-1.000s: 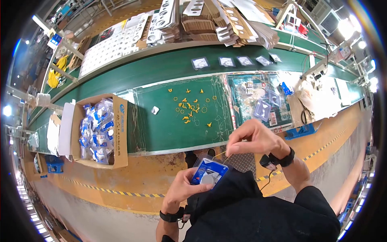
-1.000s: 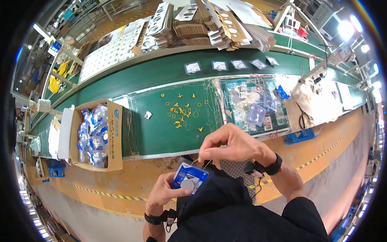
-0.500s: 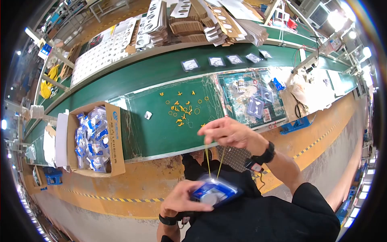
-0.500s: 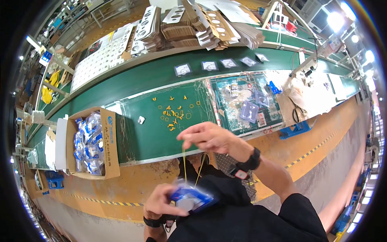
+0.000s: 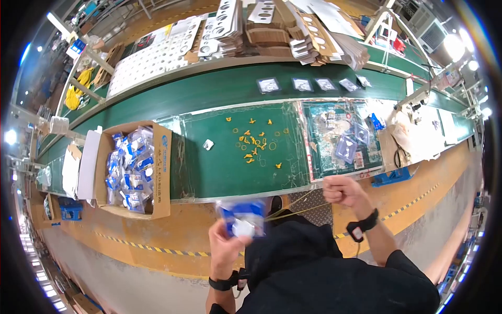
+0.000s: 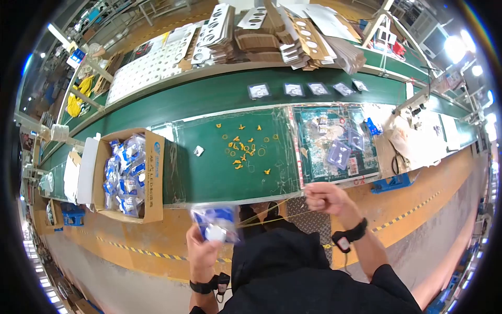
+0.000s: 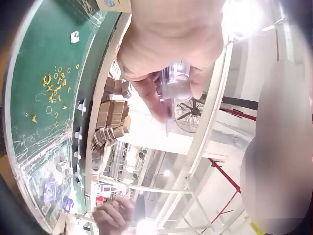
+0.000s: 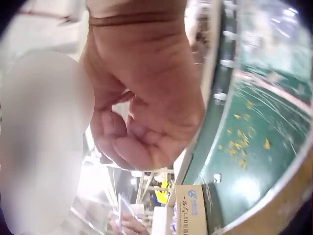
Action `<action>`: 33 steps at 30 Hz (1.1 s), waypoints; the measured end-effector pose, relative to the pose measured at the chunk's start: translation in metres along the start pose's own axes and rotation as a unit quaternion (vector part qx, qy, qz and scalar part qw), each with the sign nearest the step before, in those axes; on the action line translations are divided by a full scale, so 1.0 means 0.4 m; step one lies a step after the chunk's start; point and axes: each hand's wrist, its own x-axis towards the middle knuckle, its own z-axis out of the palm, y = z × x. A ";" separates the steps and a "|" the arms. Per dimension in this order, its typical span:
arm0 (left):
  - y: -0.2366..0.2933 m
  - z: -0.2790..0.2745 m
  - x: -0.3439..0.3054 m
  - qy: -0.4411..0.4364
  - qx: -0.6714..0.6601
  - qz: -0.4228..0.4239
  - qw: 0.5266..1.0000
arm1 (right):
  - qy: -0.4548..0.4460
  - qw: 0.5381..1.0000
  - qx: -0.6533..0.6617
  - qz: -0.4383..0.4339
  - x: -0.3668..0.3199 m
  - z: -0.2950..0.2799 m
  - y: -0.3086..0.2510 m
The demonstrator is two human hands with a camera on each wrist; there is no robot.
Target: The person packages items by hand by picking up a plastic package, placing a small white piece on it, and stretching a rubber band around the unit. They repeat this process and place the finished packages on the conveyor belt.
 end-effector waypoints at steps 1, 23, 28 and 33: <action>0.039 0.033 -0.008 -0.073 0.137 -0.045 0.987 | 0.002 0.999 0.005 0.035 0.039 -0.029 0.012; -0.054 -0.052 0.003 0.058 -0.050 -0.049 0.996 | 0.030 0.866 -0.484 -0.118 0.279 0.343 0.248; -0.030 -0.166 0.073 0.193 0.003 -0.008 0.981 | 0.047 0.914 -0.401 -0.024 0.448 0.357 0.268; 0.109 -0.368 0.204 0.321 0.022 0.021 0.947 | 0.043 0.900 -0.434 -0.008 0.629 0.459 0.270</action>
